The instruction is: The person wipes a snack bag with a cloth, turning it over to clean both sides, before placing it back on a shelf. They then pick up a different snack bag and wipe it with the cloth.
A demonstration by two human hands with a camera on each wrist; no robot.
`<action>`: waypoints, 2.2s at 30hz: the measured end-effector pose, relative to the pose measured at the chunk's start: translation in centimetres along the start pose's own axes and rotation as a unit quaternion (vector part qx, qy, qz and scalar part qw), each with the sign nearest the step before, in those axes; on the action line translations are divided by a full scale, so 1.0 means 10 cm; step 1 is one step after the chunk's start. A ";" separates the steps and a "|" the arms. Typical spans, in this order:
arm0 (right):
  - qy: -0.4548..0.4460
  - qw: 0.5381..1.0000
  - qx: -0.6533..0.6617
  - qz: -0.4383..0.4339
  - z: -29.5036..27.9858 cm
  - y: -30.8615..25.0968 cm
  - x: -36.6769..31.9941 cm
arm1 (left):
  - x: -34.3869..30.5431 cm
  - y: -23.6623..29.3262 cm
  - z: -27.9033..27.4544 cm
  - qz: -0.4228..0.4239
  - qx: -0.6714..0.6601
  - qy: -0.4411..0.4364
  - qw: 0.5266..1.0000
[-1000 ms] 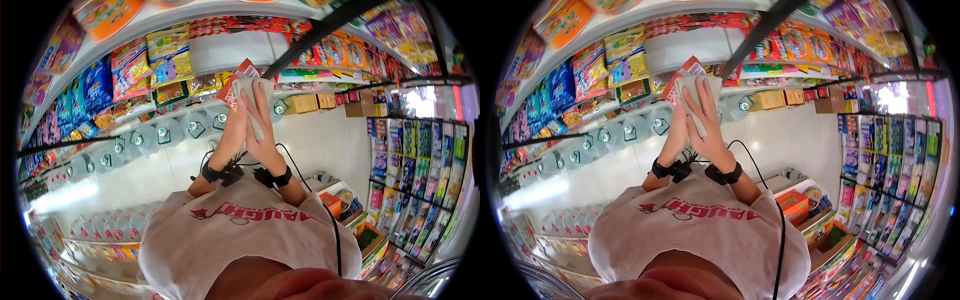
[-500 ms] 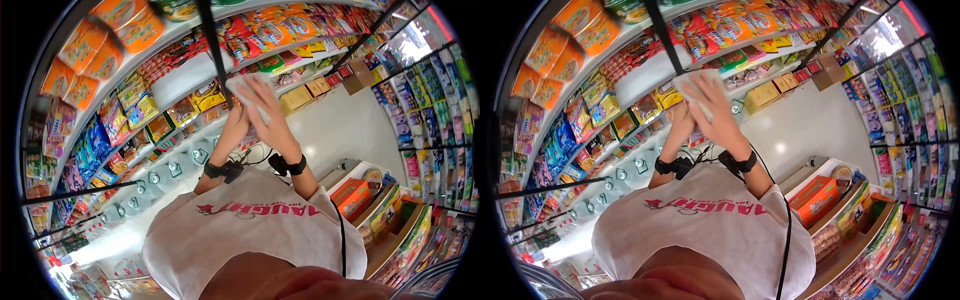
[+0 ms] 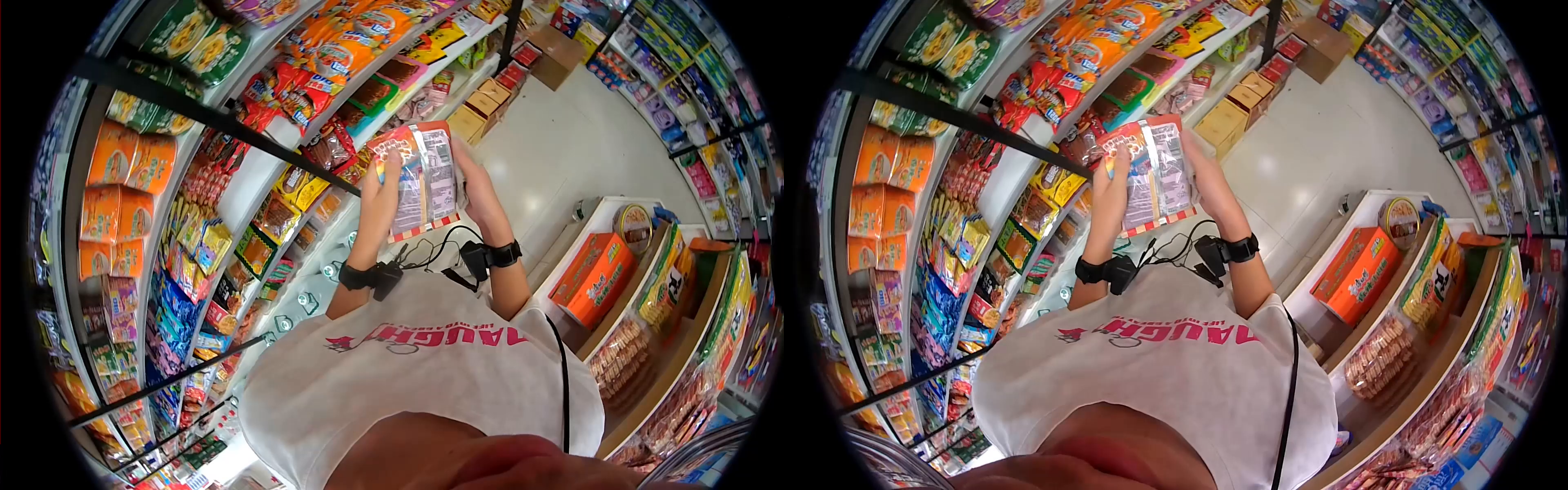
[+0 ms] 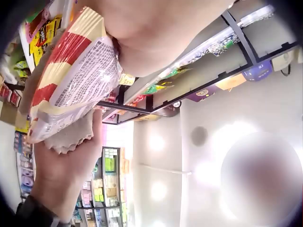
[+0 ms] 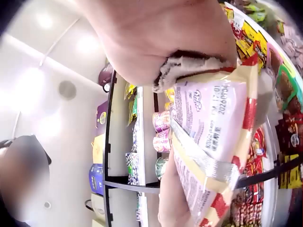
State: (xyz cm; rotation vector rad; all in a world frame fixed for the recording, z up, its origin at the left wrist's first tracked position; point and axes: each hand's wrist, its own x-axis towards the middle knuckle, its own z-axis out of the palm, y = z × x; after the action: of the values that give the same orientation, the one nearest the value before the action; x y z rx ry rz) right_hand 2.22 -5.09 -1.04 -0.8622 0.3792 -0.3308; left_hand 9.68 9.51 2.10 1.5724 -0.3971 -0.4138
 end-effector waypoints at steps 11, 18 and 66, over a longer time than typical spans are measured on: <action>0.053 0.956 -0.220 -0.188 0.46 -0.14 -0.36 | 0.18 0.16 -0.07 0.088 -0.170 0.012 0.981; 0.089 0.980 -0.127 -0.126 0.70 0.17 -0.27 | 0.34 0.12 -0.48 0.095 -0.121 -0.061 0.986; 0.535 0.746 -0.266 -0.294 -1.29 -0.23 -3.40 | -1.70 0.06 2.23 -0.128 -0.073 -0.593 0.791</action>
State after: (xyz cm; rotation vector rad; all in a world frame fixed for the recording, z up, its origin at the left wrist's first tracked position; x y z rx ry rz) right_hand -33.93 -0.56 -0.52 -1.2921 1.3296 -1.3882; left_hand -16.12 -1.52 2.25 1.0298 -1.0728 -1.6239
